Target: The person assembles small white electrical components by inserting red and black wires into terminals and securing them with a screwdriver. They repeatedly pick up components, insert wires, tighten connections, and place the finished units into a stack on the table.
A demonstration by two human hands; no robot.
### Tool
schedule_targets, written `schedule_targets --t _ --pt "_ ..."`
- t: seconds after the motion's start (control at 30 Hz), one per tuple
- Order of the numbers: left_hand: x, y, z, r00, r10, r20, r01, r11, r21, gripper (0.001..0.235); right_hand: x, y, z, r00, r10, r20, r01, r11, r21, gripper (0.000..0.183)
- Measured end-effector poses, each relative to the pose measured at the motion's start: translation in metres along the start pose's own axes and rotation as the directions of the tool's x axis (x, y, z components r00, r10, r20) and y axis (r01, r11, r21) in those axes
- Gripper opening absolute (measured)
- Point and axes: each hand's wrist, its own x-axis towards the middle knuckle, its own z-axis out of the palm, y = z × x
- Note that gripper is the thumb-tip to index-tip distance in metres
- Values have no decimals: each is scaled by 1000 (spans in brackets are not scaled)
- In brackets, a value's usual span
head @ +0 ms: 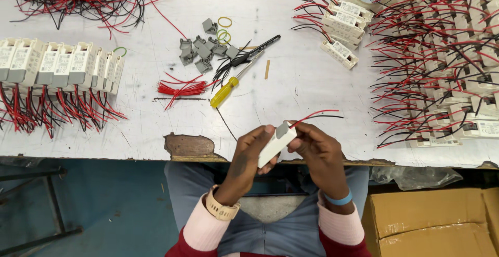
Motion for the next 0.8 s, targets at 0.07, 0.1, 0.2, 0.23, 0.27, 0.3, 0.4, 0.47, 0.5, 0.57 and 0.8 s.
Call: schedule_targets --t 0.07,0.1,0.2,0.23,0.27,0.3,0.4,0.47,0.5,0.57,0.8 --pt "0 -2 1 1000 -14 -1 14 1000 24 47 0 -2 2 1000 -18 -11 18 1000 4 40" --pt "-1 -4 1 1000 -22 -2 22 999 35 48 -2 -4 4 1000 -25 -17 25 1000 5 40" --pt "-3 -9 5 994 96 -53 -89 987 134 46 -4 -12 10 999 -28 -32 30 997 78 45" --pt "-3 -11 8 984 165 -73 -149 972 183 44 -4 -15 13 997 22 -72 -16 996 82 43" --pt "-4 -14 12 969 232 -89 -207 951 232 43 -6 -17 18 991 73 -112 -63 994 87 42" --pt "-5 -17 16 949 299 -102 -261 924 280 43 -8 -19 22 981 123 -152 -110 989 95 41" --pt "-11 -17 25 897 436 -69 -394 861 323 46 -9 -25 29 968 154 -197 -141 987 76 40" --pt "-18 -10 27 887 458 -57 -424 857 294 54 -10 -27 30 984 95 -153 -81 992 95 40" --pt "-21 -6 28 882 468 -52 -437 855 279 59 -10 -27 30 989 67 -131 -53 993 106 39" --pt "-29 3 22 746 665 48 -595 632 496 74 -16 -25 31 994 82 -66 -68 980 188 38" --pt "-29 9 23 832 544 111 -535 732 423 57 -31 -29 46 988 -138 -73 125 980 -153 38"
